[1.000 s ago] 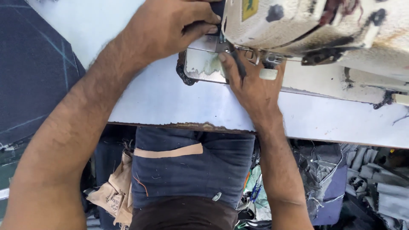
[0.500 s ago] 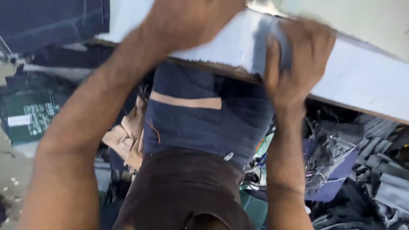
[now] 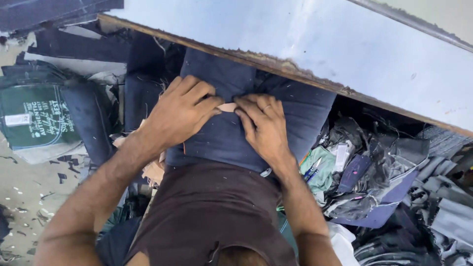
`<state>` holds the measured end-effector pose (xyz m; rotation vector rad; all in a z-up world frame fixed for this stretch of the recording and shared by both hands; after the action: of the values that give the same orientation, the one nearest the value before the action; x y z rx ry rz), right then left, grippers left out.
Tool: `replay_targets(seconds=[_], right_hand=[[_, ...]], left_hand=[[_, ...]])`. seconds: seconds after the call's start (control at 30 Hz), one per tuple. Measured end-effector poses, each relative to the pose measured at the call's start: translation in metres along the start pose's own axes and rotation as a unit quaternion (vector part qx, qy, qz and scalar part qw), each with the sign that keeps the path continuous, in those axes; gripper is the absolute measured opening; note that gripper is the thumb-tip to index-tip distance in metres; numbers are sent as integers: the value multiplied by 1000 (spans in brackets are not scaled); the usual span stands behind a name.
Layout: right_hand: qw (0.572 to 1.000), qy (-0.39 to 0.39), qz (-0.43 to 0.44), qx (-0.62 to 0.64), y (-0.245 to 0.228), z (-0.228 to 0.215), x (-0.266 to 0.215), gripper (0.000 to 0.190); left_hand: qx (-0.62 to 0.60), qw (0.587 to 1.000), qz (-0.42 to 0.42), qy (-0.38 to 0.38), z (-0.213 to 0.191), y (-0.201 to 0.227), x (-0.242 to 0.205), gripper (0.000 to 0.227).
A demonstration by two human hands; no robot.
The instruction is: The person operates an industrial sewing machine to stitch a beige strip onto the edge of a dark denim fabric piece. They repeatedly guide the fabric through the machine, cut the thread, and handle the denim pieces, occasionally picking up new strips from their lap.
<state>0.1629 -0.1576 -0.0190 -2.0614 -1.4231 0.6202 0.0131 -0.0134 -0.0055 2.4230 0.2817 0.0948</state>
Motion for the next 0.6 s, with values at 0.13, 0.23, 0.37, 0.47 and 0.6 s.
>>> replay_targets(seconds=[0.13, 0.23, 0.37, 0.47, 0.6], right_hand=[[1000, 16, -15, -20, 4, 6, 0, 18], [999, 41, -7, -11, 8, 11, -5, 15], [996, 86, -15, -2, 9, 11, -7, 15], [997, 82, -4, -3, 10, 13, -9, 15], [999, 53, 8, -4, 13, 15, -8, 15]], left_hand=[[14, 1000, 11, 17, 5, 0, -3, 19], [22, 999, 29, 31, -1, 2, -5, 22], [35, 997, 49, 41, -2, 3, -7, 22], [49, 996, 59, 38, -3, 4, -6, 23], [47, 998, 30, 34, 5, 0, -10, 20]])
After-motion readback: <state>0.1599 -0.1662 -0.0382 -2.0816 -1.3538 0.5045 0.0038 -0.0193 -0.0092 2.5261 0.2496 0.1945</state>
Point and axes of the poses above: each hand's wrist, its own x-axis towards the middle knuckle, its own z-axis out of the palm, y = z × x, the point moved 3 cm from there along x, towards the middle knuckle, and after that the axes turned 7 degrees about -x, right-handed, at the moved point
